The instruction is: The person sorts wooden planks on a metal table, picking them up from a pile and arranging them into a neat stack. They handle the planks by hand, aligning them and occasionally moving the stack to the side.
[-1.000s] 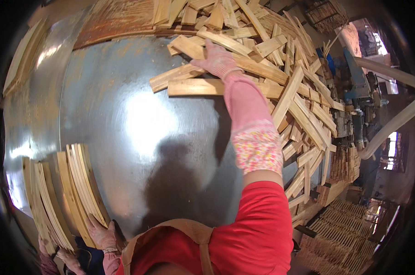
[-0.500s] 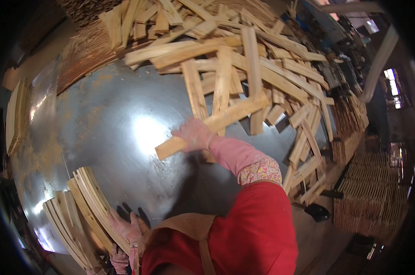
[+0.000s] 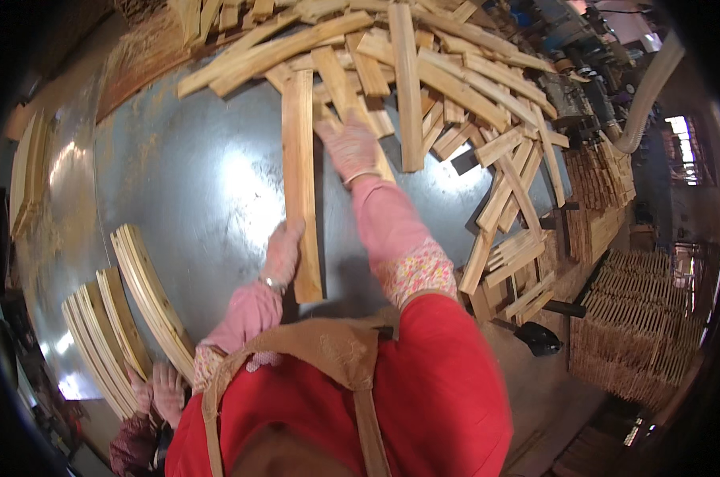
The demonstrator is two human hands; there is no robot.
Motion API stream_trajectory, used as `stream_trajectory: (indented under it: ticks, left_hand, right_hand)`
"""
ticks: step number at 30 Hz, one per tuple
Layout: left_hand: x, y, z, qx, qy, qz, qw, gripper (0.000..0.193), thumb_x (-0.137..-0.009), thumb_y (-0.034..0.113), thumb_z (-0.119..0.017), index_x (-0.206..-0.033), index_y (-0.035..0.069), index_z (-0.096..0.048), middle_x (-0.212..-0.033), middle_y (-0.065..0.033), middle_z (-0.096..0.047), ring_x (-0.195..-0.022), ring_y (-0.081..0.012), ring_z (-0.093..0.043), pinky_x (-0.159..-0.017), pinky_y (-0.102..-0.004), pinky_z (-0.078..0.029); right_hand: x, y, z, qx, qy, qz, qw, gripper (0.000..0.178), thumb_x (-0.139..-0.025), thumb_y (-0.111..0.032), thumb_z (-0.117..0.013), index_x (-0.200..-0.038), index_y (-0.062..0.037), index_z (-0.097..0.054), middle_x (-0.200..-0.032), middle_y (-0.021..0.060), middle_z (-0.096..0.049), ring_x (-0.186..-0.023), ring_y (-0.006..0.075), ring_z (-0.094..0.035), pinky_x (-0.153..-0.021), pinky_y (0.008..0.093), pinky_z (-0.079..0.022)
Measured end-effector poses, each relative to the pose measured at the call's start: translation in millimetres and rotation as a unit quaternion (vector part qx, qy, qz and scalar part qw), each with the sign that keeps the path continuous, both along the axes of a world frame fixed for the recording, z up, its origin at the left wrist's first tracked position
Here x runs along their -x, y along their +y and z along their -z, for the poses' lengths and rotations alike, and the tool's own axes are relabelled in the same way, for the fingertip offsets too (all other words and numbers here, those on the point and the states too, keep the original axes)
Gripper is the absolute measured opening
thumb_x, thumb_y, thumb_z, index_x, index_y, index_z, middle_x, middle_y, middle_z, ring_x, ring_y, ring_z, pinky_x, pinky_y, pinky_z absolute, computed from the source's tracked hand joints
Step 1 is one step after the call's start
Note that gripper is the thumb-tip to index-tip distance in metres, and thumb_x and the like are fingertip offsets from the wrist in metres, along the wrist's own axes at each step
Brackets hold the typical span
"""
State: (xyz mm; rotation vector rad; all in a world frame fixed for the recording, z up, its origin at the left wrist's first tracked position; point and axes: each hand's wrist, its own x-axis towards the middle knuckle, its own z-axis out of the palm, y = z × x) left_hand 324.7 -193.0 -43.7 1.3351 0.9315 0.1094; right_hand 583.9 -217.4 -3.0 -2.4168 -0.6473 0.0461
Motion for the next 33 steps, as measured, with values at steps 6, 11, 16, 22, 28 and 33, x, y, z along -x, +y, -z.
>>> stream_trajectory:
  ticks: [6,11,16,22,28,33]
  left_hand:
    - [8,25,41,0.083,-0.019,-0.114,0.990,0.065,-0.106,0.054,-0.063,-0.133,-0.005,-0.067,-0.115,-0.0113,-0.072,-0.100,-0.0213,-0.064,-0.096,-0.0358,-0.052]
    - [15,36,29,0.289,-0.036,-0.160,0.943,0.084,-0.103,0.082,-0.041,-0.137,0.010,-0.069,-0.059,-0.0004,-0.051,-0.045,-0.0169,-0.051,-0.042,-0.0390,-0.052]
    - [-8,16,58,0.354,-0.093,-0.210,0.907,0.085,-0.098,0.081,-0.054,-0.139,0.007,-0.062,-0.111,-0.0136,-0.074,-0.088,-0.0241,-0.071,-0.067,-0.0455,-0.064]
    - [27,31,29,0.290,-0.017,-0.193,0.937,0.079,-0.098,0.085,-0.048,-0.122,0.012,-0.066,-0.075,-0.0086,-0.068,-0.056,-0.0221,-0.065,-0.050,-0.0388,-0.059]
    - [65,70,29,0.321,-0.091,-0.214,0.918,0.084,-0.102,0.083,-0.041,-0.127,0.008,-0.067,-0.074,-0.0109,-0.069,-0.054,-0.0223,-0.065,-0.049,-0.0382,-0.060]
    - [60,61,59,0.337,-0.178,-0.284,0.880,0.086,-0.098,0.080,-0.056,-0.144,0.008,-0.059,-0.119,-0.0169,-0.073,-0.094,-0.0321,-0.075,-0.084,-0.0494,-0.066]
  right_hand:
    - [-32,-119,77,0.176,-0.171,-0.044,0.969,0.065,-0.091,-0.035,-0.076,-0.146,-0.0041,-0.062,-0.124,0.0258,-0.073,-0.114,0.0425,-0.070,-0.106,0.0459,-0.055]
    - [-10,-151,53,-0.154,0.359,-0.035,0.920,0.059,-0.096,-0.026,-0.072,-0.147,0.0023,-0.061,-0.130,0.0187,-0.075,-0.115,0.0297,-0.071,-0.103,0.0395,-0.056]
    - [107,-95,32,-0.077,0.390,-0.138,0.907,0.063,-0.101,-0.035,-0.072,-0.148,0.0058,-0.060,-0.131,0.0186,-0.075,-0.119,0.0273,-0.071,-0.108,0.0391,-0.053]
    - [90,31,30,0.100,0.025,-0.085,0.991,0.091,-0.086,-0.037,-0.085,-0.160,-0.0039,-0.045,-0.145,0.0287,-0.059,-0.135,0.0475,-0.056,-0.116,0.0472,-0.047]
    - [61,55,56,0.087,0.142,-0.064,0.984,0.094,-0.081,-0.032,-0.084,-0.160,-0.0029,-0.042,-0.144,0.0277,-0.059,-0.134,0.0441,-0.058,-0.117,0.0475,-0.046]
    - [130,-27,109,0.075,0.310,-0.400,0.859,0.060,-0.100,-0.028,-0.067,-0.153,-0.0031,-0.054,-0.143,0.0273,-0.065,-0.141,0.0359,-0.059,-0.120,0.0435,-0.044]
